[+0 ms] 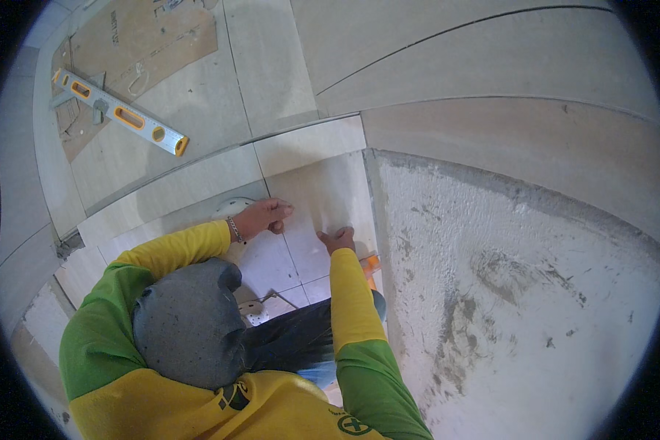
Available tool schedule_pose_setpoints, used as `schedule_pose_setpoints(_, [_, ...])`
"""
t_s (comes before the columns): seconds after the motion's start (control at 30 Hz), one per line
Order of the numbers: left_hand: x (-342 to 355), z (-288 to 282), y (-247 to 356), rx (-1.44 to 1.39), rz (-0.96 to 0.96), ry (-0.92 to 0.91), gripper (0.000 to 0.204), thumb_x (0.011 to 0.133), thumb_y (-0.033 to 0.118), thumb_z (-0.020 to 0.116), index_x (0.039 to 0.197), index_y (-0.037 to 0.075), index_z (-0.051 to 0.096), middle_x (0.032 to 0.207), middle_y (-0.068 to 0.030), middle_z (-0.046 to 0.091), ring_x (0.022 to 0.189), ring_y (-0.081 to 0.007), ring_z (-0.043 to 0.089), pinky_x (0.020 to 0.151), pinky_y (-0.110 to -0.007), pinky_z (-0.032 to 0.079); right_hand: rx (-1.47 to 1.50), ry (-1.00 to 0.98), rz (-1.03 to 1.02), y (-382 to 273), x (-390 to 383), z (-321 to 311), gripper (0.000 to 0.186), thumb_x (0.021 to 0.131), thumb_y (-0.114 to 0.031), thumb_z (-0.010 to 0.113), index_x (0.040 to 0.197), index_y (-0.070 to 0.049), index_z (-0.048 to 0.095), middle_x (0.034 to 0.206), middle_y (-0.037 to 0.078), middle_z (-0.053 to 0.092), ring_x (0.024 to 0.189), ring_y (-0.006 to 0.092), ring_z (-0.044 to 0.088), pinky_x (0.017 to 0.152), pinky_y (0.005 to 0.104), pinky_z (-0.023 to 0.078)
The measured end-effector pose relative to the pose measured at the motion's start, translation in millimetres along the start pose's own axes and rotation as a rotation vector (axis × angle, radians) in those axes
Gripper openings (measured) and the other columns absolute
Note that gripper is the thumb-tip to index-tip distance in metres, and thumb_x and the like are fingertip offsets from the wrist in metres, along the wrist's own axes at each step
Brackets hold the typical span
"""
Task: The person uses an angle grinder to cut a ceramic tile while holding it over a bucket, then carries the cut tile to a corner and fits it into place among other installed wall tiles.
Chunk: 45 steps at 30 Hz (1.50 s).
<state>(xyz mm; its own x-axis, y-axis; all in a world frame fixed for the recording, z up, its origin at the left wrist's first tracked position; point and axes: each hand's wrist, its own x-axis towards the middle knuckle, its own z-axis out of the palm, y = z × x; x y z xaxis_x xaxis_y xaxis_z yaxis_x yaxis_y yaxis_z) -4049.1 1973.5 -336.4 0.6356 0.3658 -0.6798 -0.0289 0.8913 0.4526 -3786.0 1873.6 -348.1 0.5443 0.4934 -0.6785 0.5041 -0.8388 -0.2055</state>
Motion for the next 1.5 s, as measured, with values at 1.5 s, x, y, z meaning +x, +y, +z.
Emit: schedule_pose_setpoints(1.5, [3.1,-7.8,-23.0,0.294,0.266,-0.107,0.057,0.091,0.012,0.070,0.140,-0.002,0.046,0.134,-0.0141,0.055,0.114,-0.0200,0.060,0.094,-0.033,0.052,0.134,-0.255,0.143,3.3,2.0,-16.9,0.072,0.071,-0.049,0.085,0.113,-0.002,0.051,0.093,0.013,0.065,0.084,0.0257,0.062,0.079,0.0367,0.052])
